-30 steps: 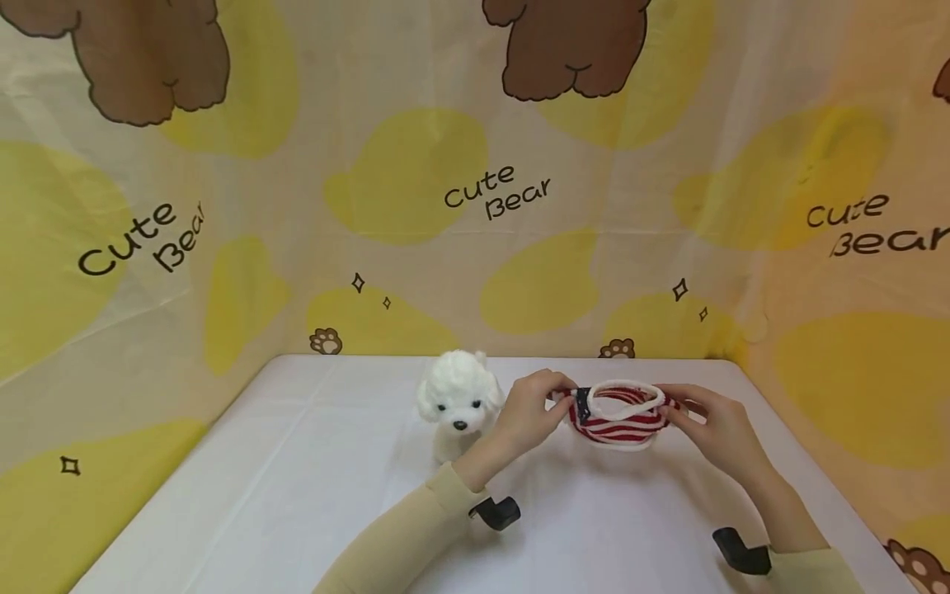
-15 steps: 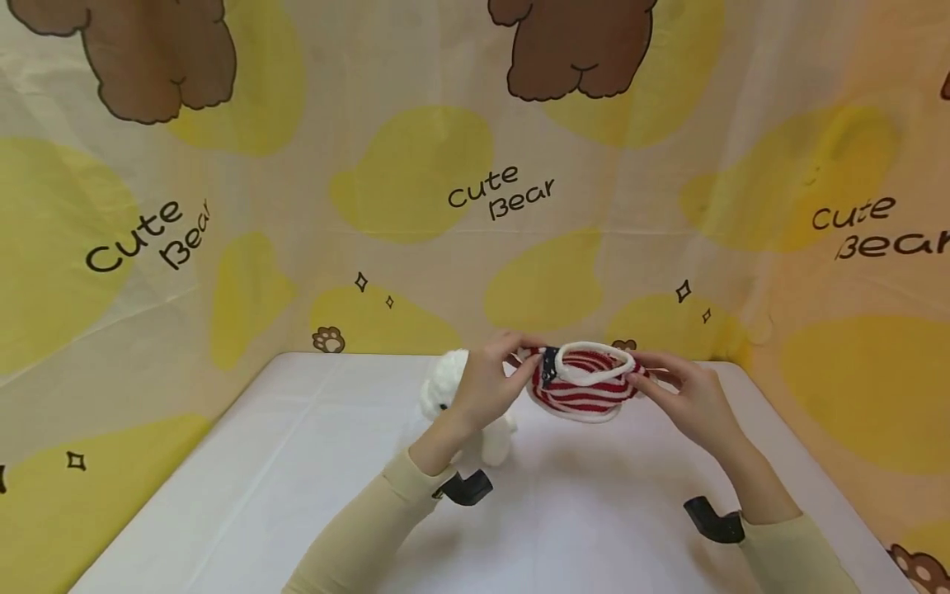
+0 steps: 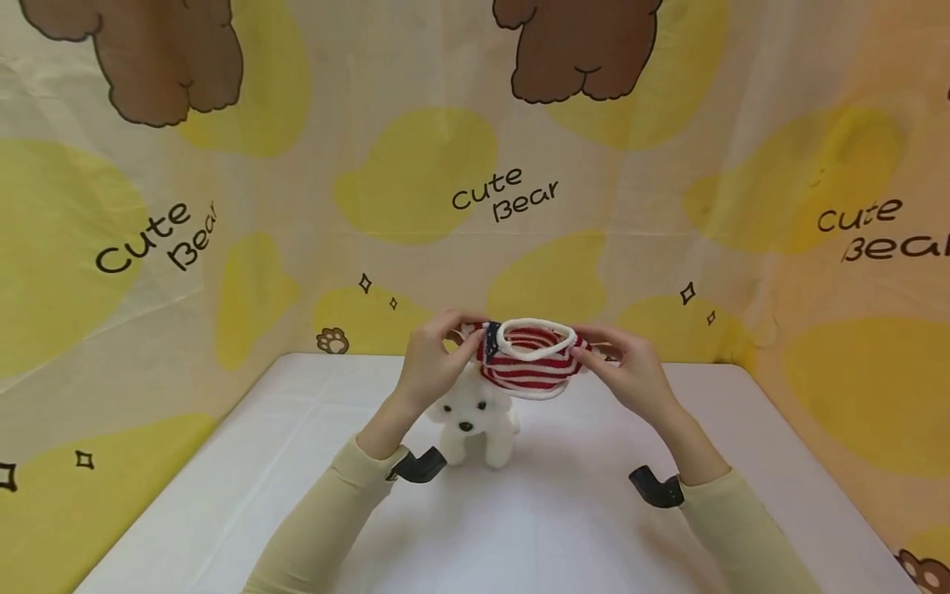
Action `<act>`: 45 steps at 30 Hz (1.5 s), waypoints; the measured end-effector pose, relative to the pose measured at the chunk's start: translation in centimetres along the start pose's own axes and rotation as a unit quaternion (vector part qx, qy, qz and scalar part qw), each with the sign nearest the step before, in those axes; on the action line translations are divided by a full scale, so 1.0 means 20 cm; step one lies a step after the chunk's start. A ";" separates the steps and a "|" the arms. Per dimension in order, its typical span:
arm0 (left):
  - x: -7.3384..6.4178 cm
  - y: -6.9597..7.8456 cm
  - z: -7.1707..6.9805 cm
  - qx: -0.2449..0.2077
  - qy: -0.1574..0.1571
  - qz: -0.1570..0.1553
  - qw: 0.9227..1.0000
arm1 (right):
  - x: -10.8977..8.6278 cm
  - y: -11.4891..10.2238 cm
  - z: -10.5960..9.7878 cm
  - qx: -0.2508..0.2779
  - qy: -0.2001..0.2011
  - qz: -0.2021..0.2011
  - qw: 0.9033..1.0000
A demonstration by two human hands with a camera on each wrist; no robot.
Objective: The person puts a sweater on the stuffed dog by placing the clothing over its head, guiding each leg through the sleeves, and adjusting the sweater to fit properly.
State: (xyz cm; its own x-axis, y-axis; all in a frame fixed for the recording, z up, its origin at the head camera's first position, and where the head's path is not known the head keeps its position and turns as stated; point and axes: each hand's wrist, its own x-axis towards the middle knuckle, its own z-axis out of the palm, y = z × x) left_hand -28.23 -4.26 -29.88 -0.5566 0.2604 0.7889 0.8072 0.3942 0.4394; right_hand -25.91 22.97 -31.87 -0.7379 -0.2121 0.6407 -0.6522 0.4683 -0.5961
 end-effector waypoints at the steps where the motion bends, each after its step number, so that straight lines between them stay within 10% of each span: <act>1: 0.00 -0.01 -0.01 0.004 0.002 -0.002 1.000 | 0.02 0.00 0.02 0.004 -0.001 -0.001 1.000; 20: -0.10 -0.19 -0.24 0.030 0.047 -0.057 0.997 | 0.21 -0.05 0.32 0.005 -0.031 -0.013 0.999; 45: -0.33 -0.35 -0.20 0.062 0.029 -0.104 0.992 | 0.13 0.01 0.44 -0.029 -0.126 -0.009 0.992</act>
State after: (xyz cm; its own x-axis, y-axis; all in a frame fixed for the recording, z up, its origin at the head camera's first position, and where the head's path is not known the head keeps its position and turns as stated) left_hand -29.52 -12.27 -36.47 -0.6937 0.1121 0.7115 0.6436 0.5399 0.5424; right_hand -29.43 14.94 -34.53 -0.7513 -0.4249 0.5050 -0.6596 0.5090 -0.5530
